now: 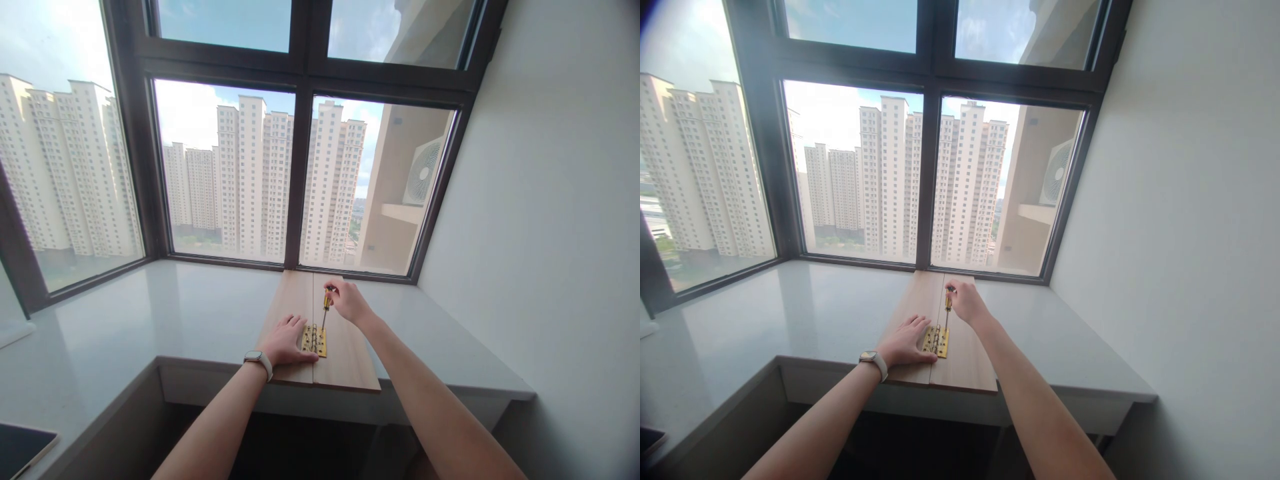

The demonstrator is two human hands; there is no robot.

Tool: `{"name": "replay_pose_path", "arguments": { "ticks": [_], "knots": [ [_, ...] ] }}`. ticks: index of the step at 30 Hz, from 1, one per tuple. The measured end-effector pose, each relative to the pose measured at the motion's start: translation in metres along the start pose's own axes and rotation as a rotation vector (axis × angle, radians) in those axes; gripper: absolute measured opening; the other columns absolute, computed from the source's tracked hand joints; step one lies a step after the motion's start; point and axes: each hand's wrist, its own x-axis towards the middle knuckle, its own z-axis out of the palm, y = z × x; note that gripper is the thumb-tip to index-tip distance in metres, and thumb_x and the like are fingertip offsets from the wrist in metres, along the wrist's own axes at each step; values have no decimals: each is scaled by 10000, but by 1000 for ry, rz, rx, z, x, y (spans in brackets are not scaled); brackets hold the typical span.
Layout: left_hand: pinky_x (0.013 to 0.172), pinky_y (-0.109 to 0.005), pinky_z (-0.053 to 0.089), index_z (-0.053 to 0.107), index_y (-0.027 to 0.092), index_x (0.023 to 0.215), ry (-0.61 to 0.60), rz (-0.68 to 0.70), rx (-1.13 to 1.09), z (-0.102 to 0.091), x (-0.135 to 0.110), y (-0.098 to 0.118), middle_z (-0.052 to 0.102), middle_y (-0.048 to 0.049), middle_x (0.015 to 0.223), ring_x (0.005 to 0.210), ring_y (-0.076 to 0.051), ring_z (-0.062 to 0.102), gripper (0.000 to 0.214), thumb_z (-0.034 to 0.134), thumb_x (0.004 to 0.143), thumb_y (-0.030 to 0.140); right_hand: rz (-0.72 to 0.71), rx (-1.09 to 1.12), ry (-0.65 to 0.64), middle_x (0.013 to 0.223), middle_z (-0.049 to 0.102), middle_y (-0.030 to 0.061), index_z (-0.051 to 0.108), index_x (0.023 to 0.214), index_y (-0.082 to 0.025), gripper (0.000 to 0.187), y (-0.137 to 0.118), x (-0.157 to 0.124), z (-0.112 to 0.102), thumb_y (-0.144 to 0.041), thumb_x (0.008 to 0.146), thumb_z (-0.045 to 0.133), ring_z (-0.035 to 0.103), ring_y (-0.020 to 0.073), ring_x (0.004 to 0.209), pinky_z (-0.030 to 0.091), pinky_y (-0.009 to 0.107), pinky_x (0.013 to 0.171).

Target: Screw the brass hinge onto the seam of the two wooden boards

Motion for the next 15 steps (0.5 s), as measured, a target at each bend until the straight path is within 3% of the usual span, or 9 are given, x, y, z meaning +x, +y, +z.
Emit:
{"name": "replay_pose_path", "arguments": {
  "ticks": [6,11,15],
  "knots": [
    [1226,-523,223,338,236,1553,17,4,-8,4,1,-2,324,-125,1621,1519,-411,182,1205,603,588,905,-63,-107,92,886,730,26,719,1036,-234,209,0,0,4,-199,886,578,655,162,762,461,261,740],
    [1225,-518,225,334,245,1556,15,6,-21,4,1,-3,314,-119,1627,1525,-400,175,1195,611,593,896,-79,-22,-22,849,723,14,722,1136,-234,343,3,0,2,-160,934,455,653,138,707,470,253,719],
    [1223,-515,225,334,251,1555,15,8,-24,4,1,-3,309,-116,1630,1527,-397,172,1179,613,602,887,-37,22,-59,768,716,-2,721,1163,-225,347,4,2,1,-171,931,470,653,126,648,481,245,706]
  ]
}}
